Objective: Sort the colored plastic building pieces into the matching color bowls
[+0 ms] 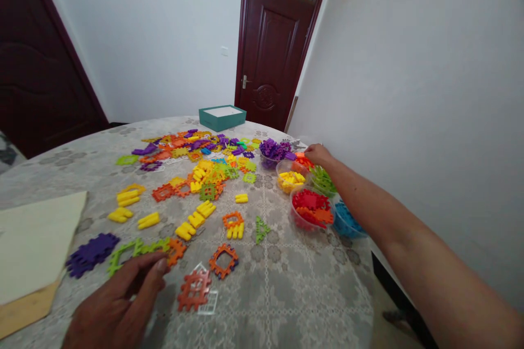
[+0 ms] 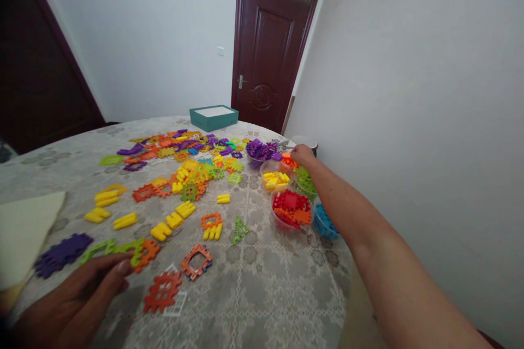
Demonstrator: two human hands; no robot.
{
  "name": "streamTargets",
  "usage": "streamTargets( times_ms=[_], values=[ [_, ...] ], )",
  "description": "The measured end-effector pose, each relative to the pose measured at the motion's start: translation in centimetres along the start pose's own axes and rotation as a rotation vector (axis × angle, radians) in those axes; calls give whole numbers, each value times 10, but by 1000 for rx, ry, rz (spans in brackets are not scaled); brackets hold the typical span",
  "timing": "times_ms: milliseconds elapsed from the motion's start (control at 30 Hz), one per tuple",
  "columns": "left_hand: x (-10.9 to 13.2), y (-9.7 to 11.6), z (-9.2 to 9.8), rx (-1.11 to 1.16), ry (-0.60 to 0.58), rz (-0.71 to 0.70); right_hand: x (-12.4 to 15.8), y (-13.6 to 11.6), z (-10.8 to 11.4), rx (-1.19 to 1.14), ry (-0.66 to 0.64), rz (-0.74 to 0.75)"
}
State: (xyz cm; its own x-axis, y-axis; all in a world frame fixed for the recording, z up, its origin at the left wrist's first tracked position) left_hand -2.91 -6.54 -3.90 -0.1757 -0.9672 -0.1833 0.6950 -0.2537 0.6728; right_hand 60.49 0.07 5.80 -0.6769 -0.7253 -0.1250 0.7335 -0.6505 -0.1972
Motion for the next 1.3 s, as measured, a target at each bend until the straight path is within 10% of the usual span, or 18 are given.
streamTargets(
  times_ms=[267, 467, 733, 967, 1300],
  values=[
    [6, 48, 25, 98, 102, -113, 56, -32, 42, -9, 74, 109],
    [4, 31, 37, 378, 283, 38, 174, -105, 75, -320, 120, 434],
    [-4, -18, 46, 889, 647, 194, 335, -214, -12, -477, -297, 833],
    [-6, -17, 36, 1050, 605, 229, 328, -274, -76, -258, -204, 872],
    [-5, -12, 35, 1116, 566, 231, 299, -297, -106, -39, -301, 880]
  ],
)
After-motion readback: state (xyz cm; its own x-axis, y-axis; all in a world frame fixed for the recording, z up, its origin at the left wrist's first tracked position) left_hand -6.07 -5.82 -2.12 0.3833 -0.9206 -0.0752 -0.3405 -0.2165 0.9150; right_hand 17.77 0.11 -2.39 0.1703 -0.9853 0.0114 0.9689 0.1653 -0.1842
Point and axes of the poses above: each hand's wrist, its own x-axis away from the middle knuckle, its own z-axis out of the back of the hand, y = z × x, the point moved 9 cm from there along -x, towards the middle knuckle, and after that the axes turned 8 degrees about -z, right-handed, at the moved point
